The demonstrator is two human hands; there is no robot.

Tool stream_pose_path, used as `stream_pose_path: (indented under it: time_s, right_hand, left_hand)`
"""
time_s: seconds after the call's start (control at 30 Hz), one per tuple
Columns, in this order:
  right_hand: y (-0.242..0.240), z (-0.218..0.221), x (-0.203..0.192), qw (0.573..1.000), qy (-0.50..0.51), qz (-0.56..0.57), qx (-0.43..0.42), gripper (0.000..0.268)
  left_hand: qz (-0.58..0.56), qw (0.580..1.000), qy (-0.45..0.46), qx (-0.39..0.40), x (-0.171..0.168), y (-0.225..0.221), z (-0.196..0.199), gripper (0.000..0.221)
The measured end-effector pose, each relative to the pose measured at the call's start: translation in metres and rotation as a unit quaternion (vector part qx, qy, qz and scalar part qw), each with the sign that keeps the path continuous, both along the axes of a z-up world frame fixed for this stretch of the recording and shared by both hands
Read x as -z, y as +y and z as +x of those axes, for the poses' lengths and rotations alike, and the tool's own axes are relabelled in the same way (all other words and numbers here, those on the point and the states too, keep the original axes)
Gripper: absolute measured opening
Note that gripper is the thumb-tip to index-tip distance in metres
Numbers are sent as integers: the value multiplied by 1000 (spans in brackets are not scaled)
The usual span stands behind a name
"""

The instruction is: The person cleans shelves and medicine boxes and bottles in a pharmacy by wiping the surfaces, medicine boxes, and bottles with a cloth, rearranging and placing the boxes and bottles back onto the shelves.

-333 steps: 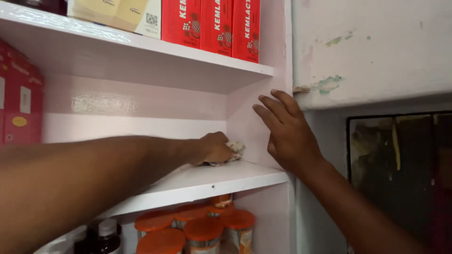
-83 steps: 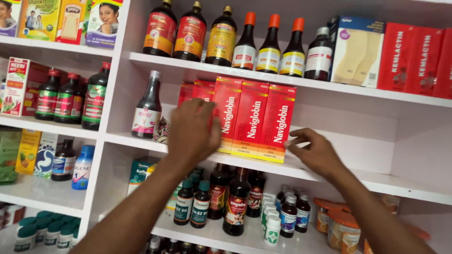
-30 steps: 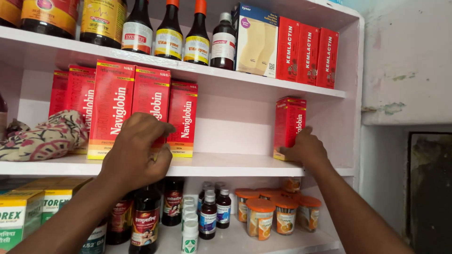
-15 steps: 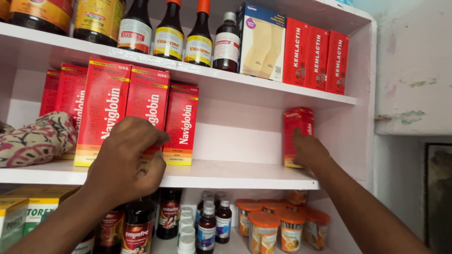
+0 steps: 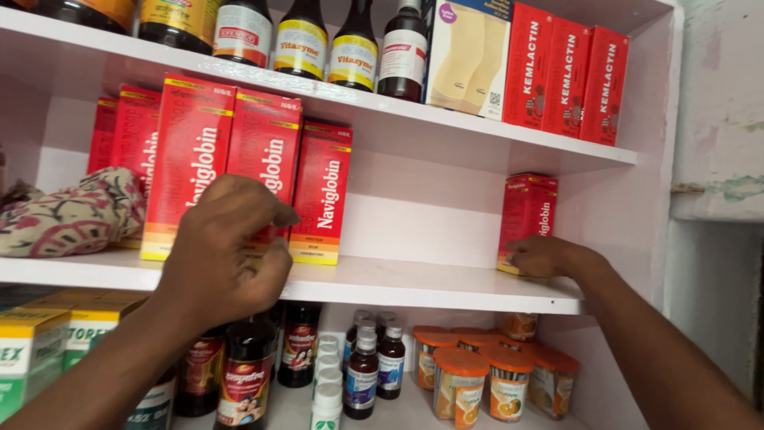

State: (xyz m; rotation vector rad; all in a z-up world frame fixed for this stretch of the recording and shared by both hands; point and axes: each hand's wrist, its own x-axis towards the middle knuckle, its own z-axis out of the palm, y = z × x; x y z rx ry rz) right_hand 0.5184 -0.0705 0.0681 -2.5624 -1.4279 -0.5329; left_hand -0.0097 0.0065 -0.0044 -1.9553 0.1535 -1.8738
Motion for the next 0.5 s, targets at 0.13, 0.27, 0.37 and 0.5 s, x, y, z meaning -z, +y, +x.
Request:
stream_pose_path:
  time_s: [0.13,0.27,0.37,0.5]
  right_hand:
    - [-1,-17,0,992,-15,75,-101,53]
    - [16,-141,2,908,264,229,-233,63]
    - [27,-242,3,882,314,133,-324,88]
    - [48,-313,-2,859,356,125,-345,91]
  left_hand:
    - [-7,1000,-9,-7,-2,4,6,23]
    - [-37,999,-12,-7,-2,4,4,22]
    - [-56,998,-22,4,-3,4,4,20]
    - [-62,998,-27,8,-4,6,5,20]
